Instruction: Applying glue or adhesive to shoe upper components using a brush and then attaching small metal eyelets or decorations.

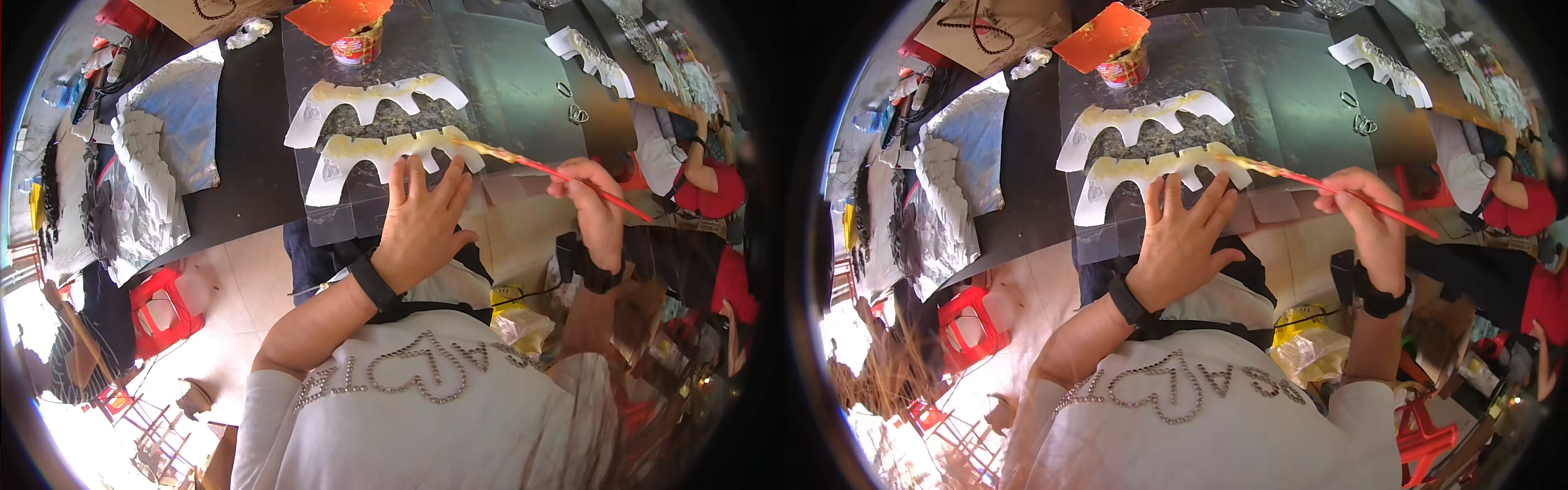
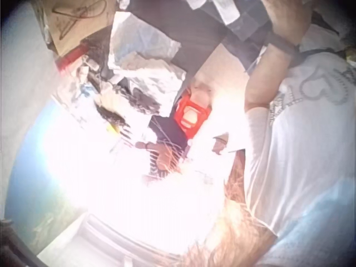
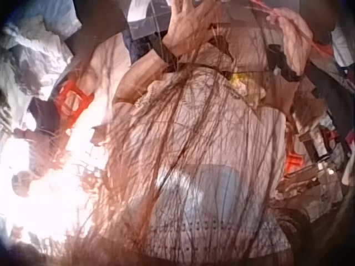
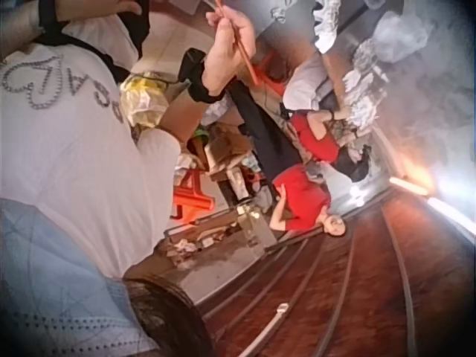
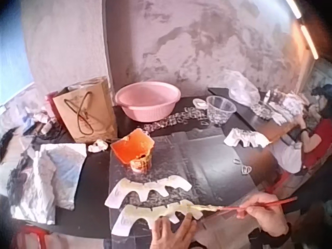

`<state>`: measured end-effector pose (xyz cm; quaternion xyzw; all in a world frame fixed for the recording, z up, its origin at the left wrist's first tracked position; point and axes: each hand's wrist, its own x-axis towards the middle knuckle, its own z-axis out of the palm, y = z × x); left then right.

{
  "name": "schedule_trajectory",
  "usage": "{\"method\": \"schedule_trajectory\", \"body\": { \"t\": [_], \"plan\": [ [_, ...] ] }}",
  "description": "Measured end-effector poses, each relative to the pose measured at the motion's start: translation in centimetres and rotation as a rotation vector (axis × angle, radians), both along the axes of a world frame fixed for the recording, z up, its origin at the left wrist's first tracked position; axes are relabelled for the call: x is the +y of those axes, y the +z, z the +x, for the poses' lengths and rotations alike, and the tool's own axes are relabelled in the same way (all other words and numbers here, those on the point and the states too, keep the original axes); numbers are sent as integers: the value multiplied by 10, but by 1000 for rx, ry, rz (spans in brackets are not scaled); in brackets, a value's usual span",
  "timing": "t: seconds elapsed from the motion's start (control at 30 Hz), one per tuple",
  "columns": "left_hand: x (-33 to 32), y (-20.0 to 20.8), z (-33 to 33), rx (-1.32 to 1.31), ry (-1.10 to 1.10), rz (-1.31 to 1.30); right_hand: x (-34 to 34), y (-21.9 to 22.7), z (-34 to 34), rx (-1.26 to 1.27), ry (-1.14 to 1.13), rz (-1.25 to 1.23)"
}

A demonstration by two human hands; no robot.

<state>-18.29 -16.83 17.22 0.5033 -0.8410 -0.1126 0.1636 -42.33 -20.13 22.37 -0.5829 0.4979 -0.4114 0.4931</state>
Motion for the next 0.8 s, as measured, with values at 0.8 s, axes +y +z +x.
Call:
{"method": "schedule_trajectory", "body": {
  "t": [0.8],
  "plan": [
    [-24,48,84,59,58,66,-82,35,53,-327,5,147]
  ]
}}
